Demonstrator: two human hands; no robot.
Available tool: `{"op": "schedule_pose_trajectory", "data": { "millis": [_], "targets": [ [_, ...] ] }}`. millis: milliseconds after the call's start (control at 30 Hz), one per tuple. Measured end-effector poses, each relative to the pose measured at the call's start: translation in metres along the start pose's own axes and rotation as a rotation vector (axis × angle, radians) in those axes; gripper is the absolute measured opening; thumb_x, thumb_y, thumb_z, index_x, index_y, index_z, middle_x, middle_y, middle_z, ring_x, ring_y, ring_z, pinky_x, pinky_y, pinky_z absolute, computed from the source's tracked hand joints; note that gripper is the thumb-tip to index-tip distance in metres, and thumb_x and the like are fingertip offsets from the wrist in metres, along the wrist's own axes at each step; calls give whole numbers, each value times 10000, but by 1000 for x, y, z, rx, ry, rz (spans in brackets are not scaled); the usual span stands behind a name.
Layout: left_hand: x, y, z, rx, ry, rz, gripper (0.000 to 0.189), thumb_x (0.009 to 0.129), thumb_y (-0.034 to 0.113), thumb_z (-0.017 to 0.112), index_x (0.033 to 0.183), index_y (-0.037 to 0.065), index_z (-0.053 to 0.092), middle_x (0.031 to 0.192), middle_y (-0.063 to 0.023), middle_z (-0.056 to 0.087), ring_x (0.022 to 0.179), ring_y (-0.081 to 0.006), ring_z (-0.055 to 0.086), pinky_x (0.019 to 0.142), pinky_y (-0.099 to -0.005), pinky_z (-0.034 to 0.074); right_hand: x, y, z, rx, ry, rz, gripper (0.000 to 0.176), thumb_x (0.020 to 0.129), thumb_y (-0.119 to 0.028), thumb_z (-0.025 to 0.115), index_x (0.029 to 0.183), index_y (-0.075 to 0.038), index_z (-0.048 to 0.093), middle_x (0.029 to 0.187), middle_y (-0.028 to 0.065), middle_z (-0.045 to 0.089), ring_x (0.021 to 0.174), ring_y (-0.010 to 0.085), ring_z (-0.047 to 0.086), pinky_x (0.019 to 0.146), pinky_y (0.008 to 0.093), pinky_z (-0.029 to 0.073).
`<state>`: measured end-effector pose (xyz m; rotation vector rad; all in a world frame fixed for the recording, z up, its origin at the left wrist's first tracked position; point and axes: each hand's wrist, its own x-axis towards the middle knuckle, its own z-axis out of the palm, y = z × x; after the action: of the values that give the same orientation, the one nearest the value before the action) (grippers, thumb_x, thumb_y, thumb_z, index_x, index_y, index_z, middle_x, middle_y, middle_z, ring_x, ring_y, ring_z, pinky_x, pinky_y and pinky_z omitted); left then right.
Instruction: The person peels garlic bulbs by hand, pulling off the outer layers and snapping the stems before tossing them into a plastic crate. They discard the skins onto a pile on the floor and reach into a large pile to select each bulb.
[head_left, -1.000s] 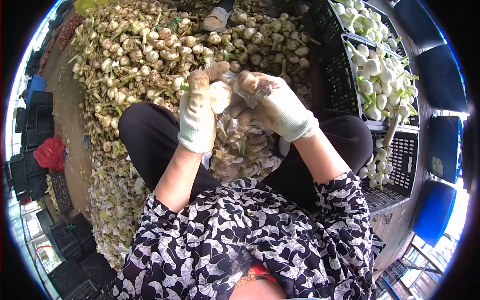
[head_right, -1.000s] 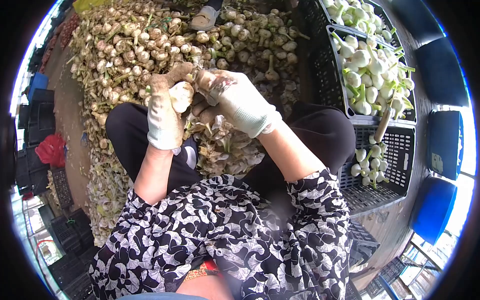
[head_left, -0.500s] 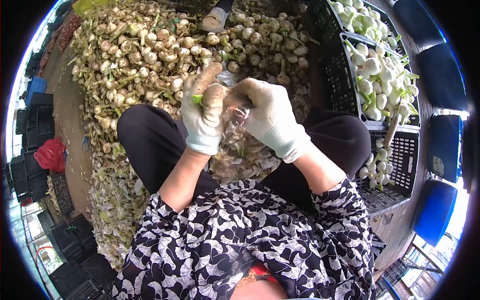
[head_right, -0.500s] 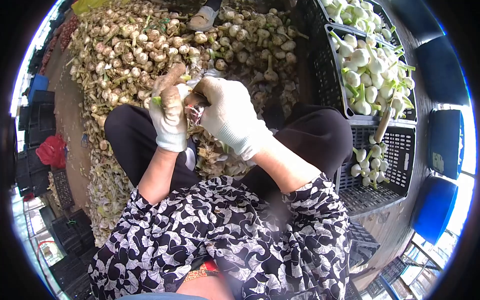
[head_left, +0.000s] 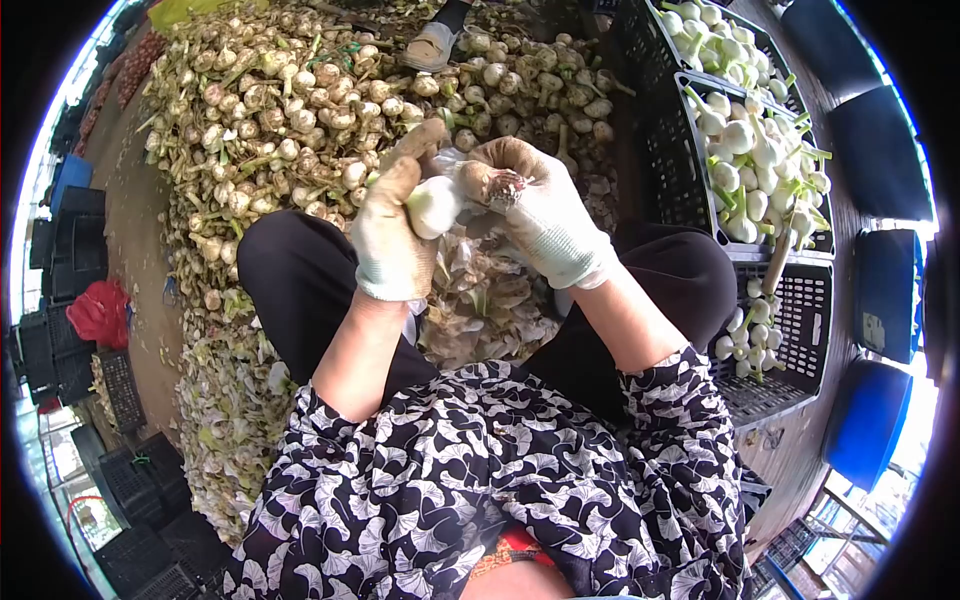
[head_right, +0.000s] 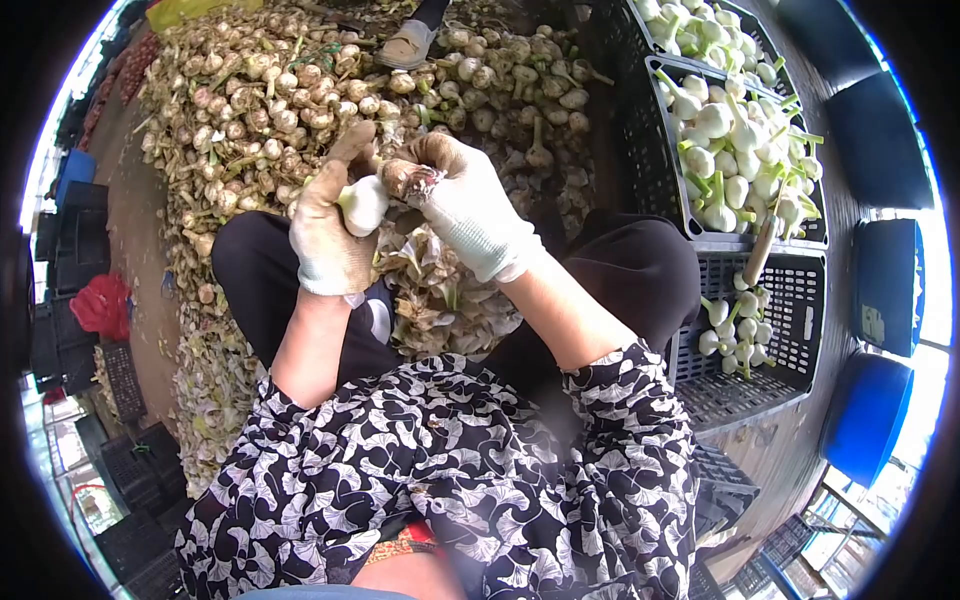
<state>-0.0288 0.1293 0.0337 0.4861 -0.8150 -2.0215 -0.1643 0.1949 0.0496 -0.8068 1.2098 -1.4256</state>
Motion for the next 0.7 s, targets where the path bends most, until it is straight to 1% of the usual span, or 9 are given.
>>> {"op": "schedule_pose_trajectory", "data": {
  "millis": [100, 133, 167, 267, 433, 500, 533, 567, 700],
  "targets": [
    [9, 0, -19, -418, -7, -101, 417, 848, 187, 554, 1206, -26, 561, 1041, -161, 650, 912, -254, 638, 858, -359, 515, 17, 7, -17, -178, 150, 11, 209, 854, -91, 613, 1010, 49, 613, 820, 116, 670, 713, 180, 641, 626, 304, 523],
    [14, -3, -30, -354, 114, -83, 501, 768, 177, 593, 1211, -53, 552, 1075, -201, 649, 940, -292, 637, 874, -385, 514, 30, 27, -37, -774, 97, -364, 239, 785, -11, 588, 1020, 1, 633, 840, 134, 685, 748, 251, 663, 673, 333, 529],
    [16, 2, -27, -357, 105, -77, 501, 768, 177, 593, 1211, -53, 552, 1075, -201, 649, 940, -292, 637, 874, -385, 514, 25, 22, -39, -932, -47, -425, 320, 727, 21, 558, 1031, -33, 642, 845, 137, 682, 777, 295, 657, 728, 345, 527],
    [17, 11, -24, -479, 24, -212, 488, 728, 145, 584, 1160, -79, 561, 1142, -209, 622, 987, -300, 620, 917, -378, 495, 10, 17, -27, -1104, 140, -589, 429, 741, -48, 606, 1169, -54, 576, 1024, 148, 643, 911, 342, 620, 814, 395, 498],
    [16, 6, 1, -205, 56, -221, 512, 940, 402, 484, 1234, -16, 521, 1137, -125, 603, 1000, -226, 591, 911, -401, 476, 8, -12, 1, -879, -56, -624, 415, 841, -246, 677, 1142, 12, 554, 995, 182, 633, 888, 278, 646, 776, 373, 529],
    [18, 14, 16, -172, -127, -196, 518, 935, 443, 483, 1216, 10, 521, 1113, -100, 585, 1023, -246, 561, 940, -453, 420, 7, -34, -4, 72, -8, -56, 406, 874, -252, 653, 1112, 58, 541, 893, 176, 642, 769, 230, 667, 654, 334, 564],
    [16, 17, 24, -139, -293, -171, 524, 930, 483, 481, 1199, 35, 521, 1088, -76, 566, 1046, -267, 530, 970, -504, 364, 15, -37, -6, 228, 16, -152, 387, 889, -220, 626, 1121, 72, 520, 807, 161, 633, 661, 213, 657, 562, 294, 563],
    [12, 19, 25, 106, -228, -92, 600, 897, 484, 554, 1256, 10, 476, 1179, -172, 564, 1068, -266, 567, 905, -430, 463, 14, -43, -9, 179, 23, -135, 427, 899, -246, 612, 1170, 61, 492, 837, 138, 621, 667, 199, 638, 573, 314, 568],
    [3, 26, 35, 128, -142, -205, 382, 914, 208, 599, 1236, 19, 521, 1076, -103, 643, 914, -180, 635, 805, -269, 520, 9, -38, -5, 153, -118, -218, 483, 897, -378, 607, 1202, -20, 497, 976, 94, 593, 765, 170, 622, 600, 309, 548]
  ]
}}
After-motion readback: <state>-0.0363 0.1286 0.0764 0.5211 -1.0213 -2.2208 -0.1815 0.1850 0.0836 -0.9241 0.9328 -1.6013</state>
